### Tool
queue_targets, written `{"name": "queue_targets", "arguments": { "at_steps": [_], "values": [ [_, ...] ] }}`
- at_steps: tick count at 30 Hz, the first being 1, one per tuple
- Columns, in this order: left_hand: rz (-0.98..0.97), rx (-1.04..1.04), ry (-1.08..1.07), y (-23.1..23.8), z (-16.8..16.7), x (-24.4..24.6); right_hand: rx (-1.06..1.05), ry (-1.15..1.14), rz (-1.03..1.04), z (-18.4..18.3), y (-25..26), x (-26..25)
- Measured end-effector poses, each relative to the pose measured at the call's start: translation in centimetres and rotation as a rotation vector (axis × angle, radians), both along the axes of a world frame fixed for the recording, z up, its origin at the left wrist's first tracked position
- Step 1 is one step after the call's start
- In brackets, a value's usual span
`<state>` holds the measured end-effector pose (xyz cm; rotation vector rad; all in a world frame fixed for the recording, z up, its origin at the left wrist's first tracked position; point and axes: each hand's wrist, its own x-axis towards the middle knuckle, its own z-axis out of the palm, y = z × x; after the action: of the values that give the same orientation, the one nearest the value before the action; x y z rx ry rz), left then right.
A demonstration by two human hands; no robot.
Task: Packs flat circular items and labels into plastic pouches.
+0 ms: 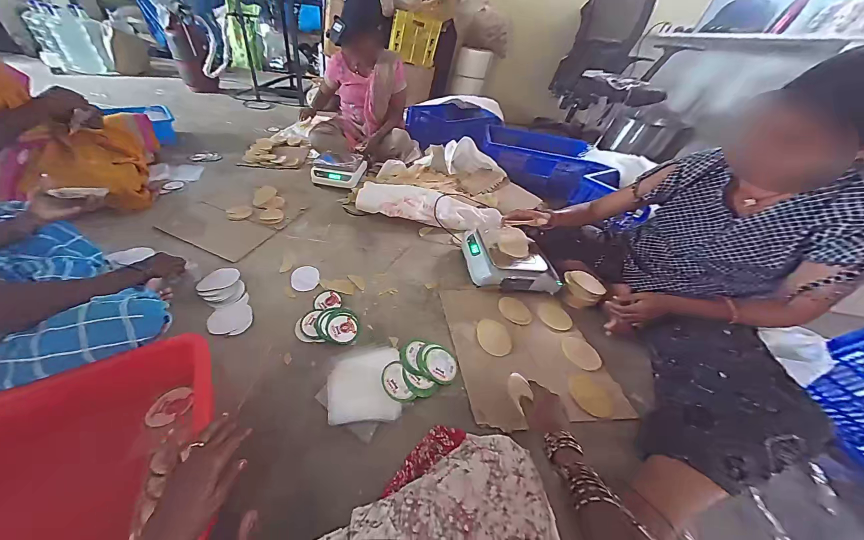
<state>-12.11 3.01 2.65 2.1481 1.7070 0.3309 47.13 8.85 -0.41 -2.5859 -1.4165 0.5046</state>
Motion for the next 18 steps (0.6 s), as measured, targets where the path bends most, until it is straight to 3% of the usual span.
{"name": "queue_targets", "arguments": {
  "at_steps": [2, 5, 8, 11, 14, 18],
  "values": [
    [0.091, -0.044, 0.042, -0.2, 1.4, 1.6, 0.027, 0.015, 0.017, 0.3, 0.6, -1.0],
    [0.181, 0.122, -0.048, -0.1, 1.8, 5.1, 0.26, 0.239, 0.017, 3.3, 1.2, -4.7],
    [0.211, 0.147, -0.226, 1.9, 0.0, 9.3, 0.518, 0.864, -0.014, 4.8, 0.3, -10.6],
    [0.301, -0.031, -0.371, 4.8, -2.2, 13.5, 0.43, 1.379, -0.064, 2.4, -0.6, -15.8],
    [0.469, -0.114, -0.329, 7.2, -5.7, 16.0, 0.245, 1.41, -0.153, -1.3, -1.7, -18.5],
    [0.63, -0.235, -0.244, 9.2, -7.6, 17.1, 0.187, 1.332, -0.134, -1.4, -1.4, -18.5]
  ]
}}
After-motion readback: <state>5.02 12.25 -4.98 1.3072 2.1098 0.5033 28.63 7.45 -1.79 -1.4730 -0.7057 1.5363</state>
